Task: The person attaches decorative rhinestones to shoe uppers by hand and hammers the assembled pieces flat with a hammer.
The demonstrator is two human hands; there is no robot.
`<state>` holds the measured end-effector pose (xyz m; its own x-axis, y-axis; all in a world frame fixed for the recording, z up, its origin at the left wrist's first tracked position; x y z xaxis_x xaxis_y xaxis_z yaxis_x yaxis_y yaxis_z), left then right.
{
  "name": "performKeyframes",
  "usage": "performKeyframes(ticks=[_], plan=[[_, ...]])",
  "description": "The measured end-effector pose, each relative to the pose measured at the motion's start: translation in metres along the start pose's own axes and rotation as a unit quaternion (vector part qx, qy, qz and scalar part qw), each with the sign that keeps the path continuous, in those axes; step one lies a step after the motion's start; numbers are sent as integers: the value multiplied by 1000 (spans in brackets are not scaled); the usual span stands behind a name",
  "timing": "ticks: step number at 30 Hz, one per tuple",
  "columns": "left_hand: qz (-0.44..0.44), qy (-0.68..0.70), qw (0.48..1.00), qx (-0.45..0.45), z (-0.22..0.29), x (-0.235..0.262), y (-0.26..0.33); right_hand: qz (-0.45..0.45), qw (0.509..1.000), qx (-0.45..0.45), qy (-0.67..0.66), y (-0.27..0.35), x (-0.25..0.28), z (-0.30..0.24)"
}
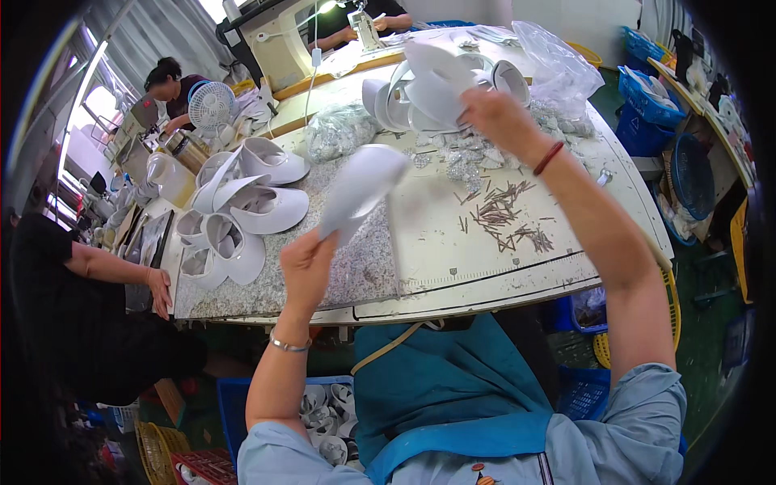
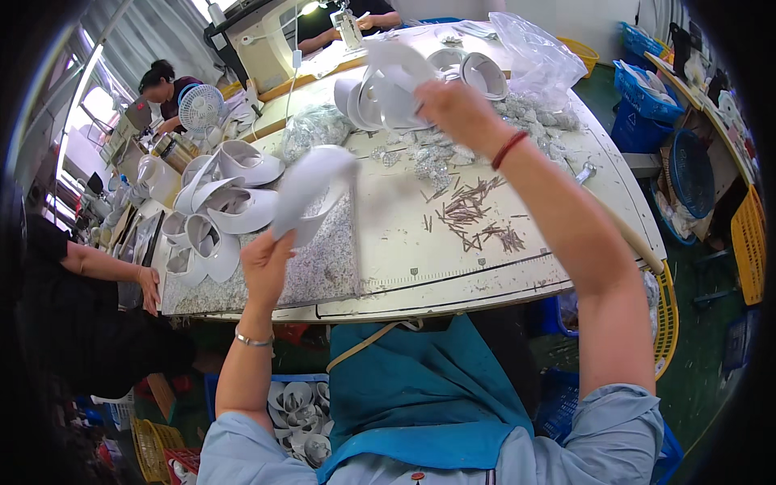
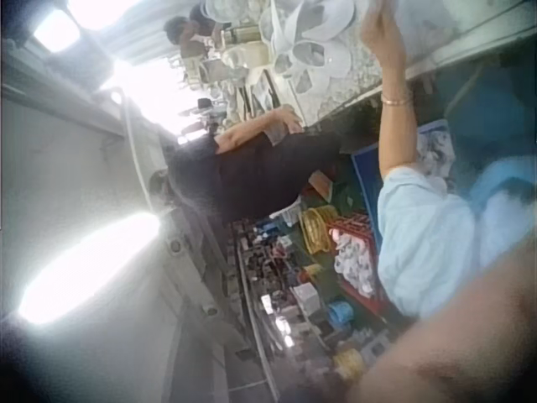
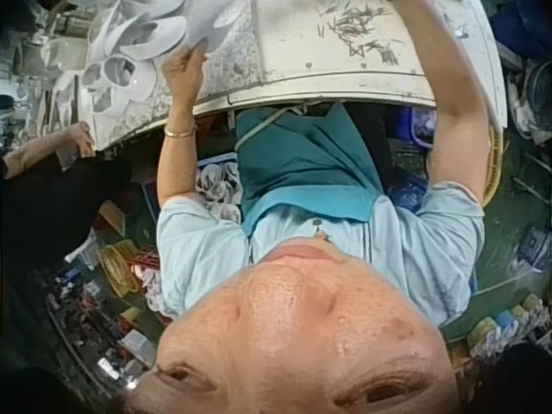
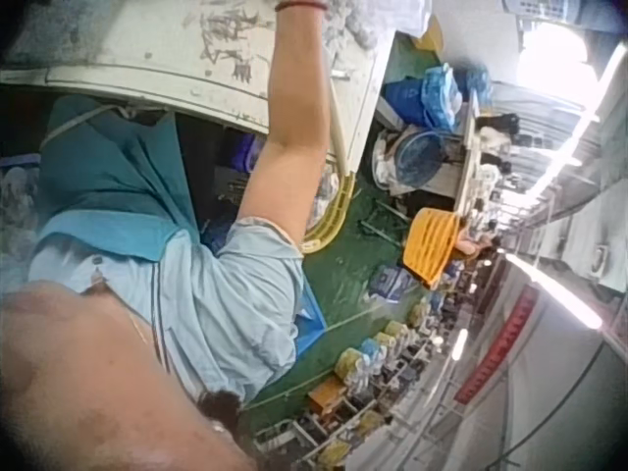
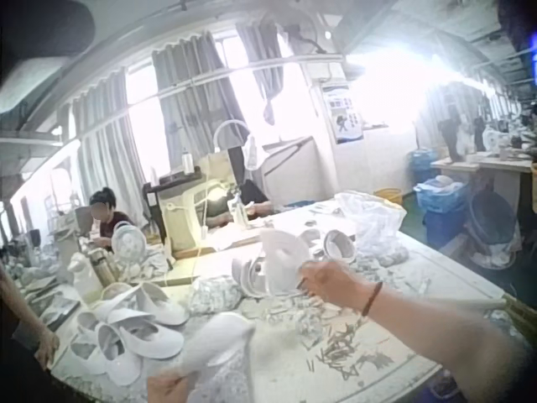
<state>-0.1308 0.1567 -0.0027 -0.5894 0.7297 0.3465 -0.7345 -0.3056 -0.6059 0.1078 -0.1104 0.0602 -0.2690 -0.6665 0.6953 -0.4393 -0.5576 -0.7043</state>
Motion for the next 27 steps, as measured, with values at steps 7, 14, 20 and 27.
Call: performKeyframes(ticks=[7,14,20,27], plan=[[108,339,891,284,5,-12,31,31,991,-101,82,-30,14,38],[90,474,764,428,9,-61,38,115,988,-66,77,-14,4,37],[-70,494,695,518,47,-55,54,-3,994,-60,-90,71,27,-10],[-262,316,741,532,67,-57,84,-97,990,-93,-39,160,32,-42]])
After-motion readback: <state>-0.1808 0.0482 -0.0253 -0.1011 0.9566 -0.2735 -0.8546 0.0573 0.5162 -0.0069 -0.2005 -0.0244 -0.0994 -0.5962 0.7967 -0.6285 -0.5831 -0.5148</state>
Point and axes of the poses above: each hand's wrist, its own y-axis away from the middle knuckle, its own x-axis out of the back of the hand, z = x × y, the point moved 3 cm from there along -y, towards the middle knuckle, and after that the axes turned 10 degrees about z, right-handed, at the moved point
